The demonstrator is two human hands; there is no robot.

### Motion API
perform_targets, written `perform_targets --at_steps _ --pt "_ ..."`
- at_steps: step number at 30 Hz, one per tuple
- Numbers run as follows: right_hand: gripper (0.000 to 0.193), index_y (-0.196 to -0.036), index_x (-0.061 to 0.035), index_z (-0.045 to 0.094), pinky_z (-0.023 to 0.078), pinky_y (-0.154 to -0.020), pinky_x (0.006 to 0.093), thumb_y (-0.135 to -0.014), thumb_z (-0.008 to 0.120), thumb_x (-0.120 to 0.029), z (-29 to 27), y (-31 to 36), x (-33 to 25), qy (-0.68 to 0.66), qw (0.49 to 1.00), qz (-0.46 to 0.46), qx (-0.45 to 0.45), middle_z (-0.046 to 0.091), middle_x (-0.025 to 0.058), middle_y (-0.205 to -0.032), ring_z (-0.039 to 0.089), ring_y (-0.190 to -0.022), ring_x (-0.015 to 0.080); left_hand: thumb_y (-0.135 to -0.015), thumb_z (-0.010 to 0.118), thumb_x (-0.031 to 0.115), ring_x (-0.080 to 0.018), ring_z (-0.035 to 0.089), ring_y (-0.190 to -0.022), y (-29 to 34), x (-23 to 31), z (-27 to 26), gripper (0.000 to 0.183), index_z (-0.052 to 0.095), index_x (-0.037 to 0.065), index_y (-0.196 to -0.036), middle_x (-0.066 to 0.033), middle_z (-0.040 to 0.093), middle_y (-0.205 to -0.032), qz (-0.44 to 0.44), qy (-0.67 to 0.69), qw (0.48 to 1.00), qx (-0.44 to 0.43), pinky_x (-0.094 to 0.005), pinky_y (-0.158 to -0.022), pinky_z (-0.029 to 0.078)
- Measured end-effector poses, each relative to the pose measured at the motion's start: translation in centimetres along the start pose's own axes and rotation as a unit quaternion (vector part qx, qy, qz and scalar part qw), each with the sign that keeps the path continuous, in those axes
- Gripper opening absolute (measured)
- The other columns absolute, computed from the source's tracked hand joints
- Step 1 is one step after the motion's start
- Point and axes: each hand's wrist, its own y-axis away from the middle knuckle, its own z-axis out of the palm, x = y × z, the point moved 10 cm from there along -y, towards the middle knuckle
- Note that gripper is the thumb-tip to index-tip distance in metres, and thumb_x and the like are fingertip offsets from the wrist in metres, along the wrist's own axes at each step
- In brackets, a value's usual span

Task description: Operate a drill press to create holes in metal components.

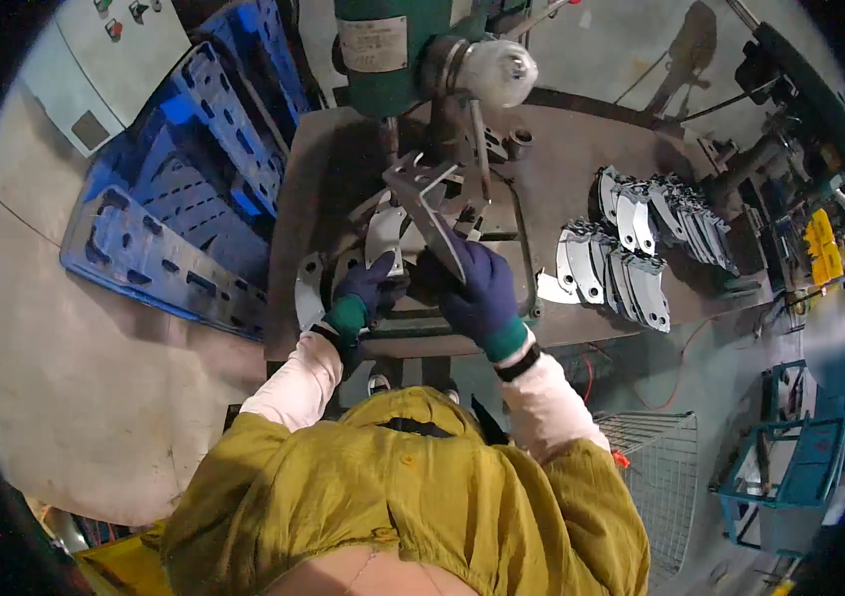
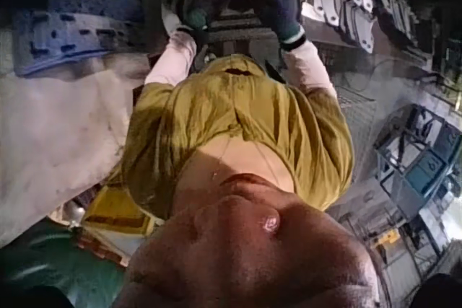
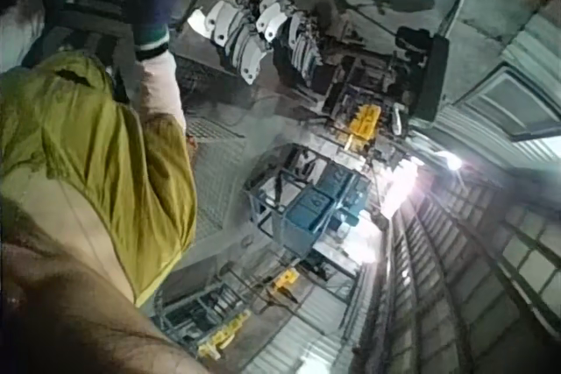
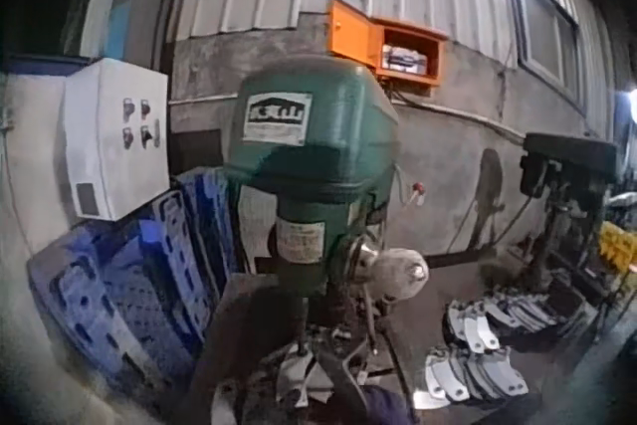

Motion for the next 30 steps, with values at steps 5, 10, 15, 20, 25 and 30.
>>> perform_targets --at_steps 5,10,15,20,25,30 --pt "0.031 -0.098 -0.0081 0.067 0.051 -0.074 0.0495 -0.087 0.059 -0.036 9.9 5.9 10.5 0.179 0.857 0.212 -0.435 0.068 0.0194 -0.086 0.065 -0.086 0.0385 -0.089 0.065 0.048 -0.0143 0.068 -0.066 -2.1 0.1 -0.7 0.045 0.069 0.004 -0.099 -0.0070 0.072 -0.083 0.060 -0.036 0.998 -0.006 -0.0246 -0.058 0.050" --pt "0.025 -0.098 -0.0092 0.068 0.049 -0.070 0.0497 -0.086 0.064 -0.031 5.2 5.4 6.9 0.043 0.919 0.279 -0.276 0.067 0.0188 -0.085 0.064 -0.080 0.0398 -0.089 0.069 0.038 -0.0142 0.069 -0.069 -3.1 -2.3 -1.8 0.039 0.067 0.002 -0.105 -0.0084 0.072 -0.086 0.015 0.060 0.998 -0.005 -0.0236 -0.056 0.050" --pt "0.029 -0.109 -0.0139 0.069 0.049 -0.067 0.0458 -0.080 0.068 -0.017 1.3 1.9 0.5 0.054 0.996 0.008 -0.072 0.066 0.0120 -0.095 0.062 -0.079 0.0368 -0.091 0.067 0.034 -0.0169 0.068 -0.070 -0.9 -0.4 -0.3 0.036 0.064 0.003 -0.110 -0.0059 0.070 -0.087 0.054 0.080 0.995 -0.033 -0.0264 -0.054 0.051" --pt "0.026 -0.106 -0.0120 0.067 0.050 -0.070 0.0491 -0.086 0.063 -0.027 9.7 8.2 12.3 0.199 0.897 0.188 -0.347 0.067 0.0158 -0.090 0.065 -0.081 0.0376 -0.093 0.063 0.035 -0.0144 0.066 -0.075 -1.9 -0.2 0.5 0.034 0.068 0.001 -0.098 -0.0076 0.070 -0.091 0.121 -0.066 0.987 -0.086 -0.0287 -0.063 0.053" --pt "0.022 -0.099 -0.0134 0.071 0.050 -0.066 0.0457 -0.087 0.066 -0.031 5.4 5.2 6.9 0.117 0.909 0.275 -0.291 0.068 0.0165 -0.083 0.065 -0.079 0.0387 -0.093 0.064 0.032 -0.0159 0.066 -0.075 -2.5 -2.6 -1.9 0.031 0.067 0.005 -0.109 -0.0076 0.070 -0.094 0.020 0.008 1.000 -0.010 -0.0296 -0.065 0.054" --pt "0.029 -0.099 -0.0080 0.069 0.050 -0.065 0.0469 -0.088 0.065 -0.034 -1.9 11.2 8.3 0.040 0.936 0.315 -0.153 0.068 0.0186 -0.083 0.065 -0.078 0.0400 -0.087 0.070 0.034 -0.0177 0.066 -0.076 -2.5 -0.1 -1.5 0.039 0.066 0.005 -0.112 -0.0094 0.070 -0.096 0.227 -0.237 0.944 -0.023 -0.0309 -0.065 0.053"
